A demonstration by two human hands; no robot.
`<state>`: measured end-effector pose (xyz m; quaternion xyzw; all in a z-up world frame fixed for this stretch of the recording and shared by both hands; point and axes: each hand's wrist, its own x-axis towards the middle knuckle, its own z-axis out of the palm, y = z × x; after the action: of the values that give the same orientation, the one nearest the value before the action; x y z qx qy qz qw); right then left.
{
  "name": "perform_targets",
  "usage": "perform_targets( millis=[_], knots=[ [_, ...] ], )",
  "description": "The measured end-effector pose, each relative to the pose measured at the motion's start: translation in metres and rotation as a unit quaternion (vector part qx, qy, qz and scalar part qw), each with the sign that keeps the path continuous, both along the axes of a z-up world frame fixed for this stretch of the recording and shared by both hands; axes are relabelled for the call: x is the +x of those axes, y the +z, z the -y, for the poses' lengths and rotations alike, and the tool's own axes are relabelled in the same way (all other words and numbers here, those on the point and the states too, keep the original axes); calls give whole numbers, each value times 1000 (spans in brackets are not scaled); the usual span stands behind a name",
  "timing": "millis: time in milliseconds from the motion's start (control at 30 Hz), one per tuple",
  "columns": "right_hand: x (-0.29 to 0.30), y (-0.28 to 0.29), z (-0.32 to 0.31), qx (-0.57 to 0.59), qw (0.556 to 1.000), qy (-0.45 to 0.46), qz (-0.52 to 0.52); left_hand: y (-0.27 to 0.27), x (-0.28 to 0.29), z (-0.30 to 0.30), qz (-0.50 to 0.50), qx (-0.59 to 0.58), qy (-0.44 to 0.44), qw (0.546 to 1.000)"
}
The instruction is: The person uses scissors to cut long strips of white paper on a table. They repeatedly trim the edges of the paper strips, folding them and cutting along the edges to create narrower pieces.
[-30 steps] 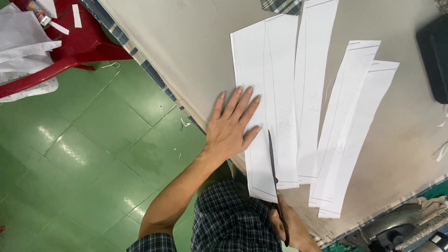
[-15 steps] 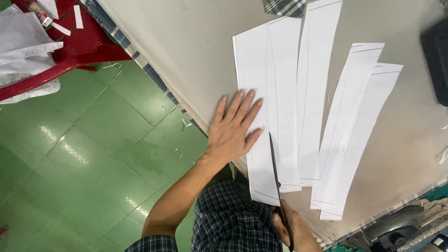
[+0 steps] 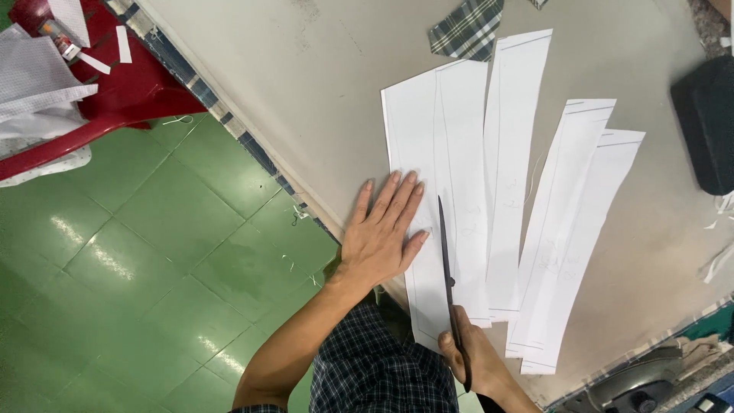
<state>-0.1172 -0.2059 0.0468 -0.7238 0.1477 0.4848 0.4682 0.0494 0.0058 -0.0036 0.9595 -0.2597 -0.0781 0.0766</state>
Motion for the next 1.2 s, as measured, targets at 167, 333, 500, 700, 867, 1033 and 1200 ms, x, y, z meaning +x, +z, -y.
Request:
perform_targets(
  millis=[167, 333, 500, 700, 867, 1033, 1200],
  knots=[
    [-6, -7, 2, -38, 999, -4, 1, -2, 0, -1, 3, -16, 2, 1000],
    [2, 1, -5, -54, 998, -5, -25, 1, 1, -1, 8, -10, 3, 1000],
    [-4, -4, -5, -59, 998, -8, 10, 3, 1, -1, 12, -18, 5, 1000],
    [27, 31, -14, -67, 994, -49, -69, 3, 1, 0, 25, -22, 4, 999],
    [34, 12, 5, 5, 998, -23, -67, 6, 3, -1, 9, -5, -2, 1000],
    [67, 20, -14, -7, 997, -57, -56, 9, 14, -5, 23, -76, 6, 997],
    [67, 14, -13, 1, 994, -83, -68, 16, 68, -10, 75, -138, -1, 988]
  ],
)
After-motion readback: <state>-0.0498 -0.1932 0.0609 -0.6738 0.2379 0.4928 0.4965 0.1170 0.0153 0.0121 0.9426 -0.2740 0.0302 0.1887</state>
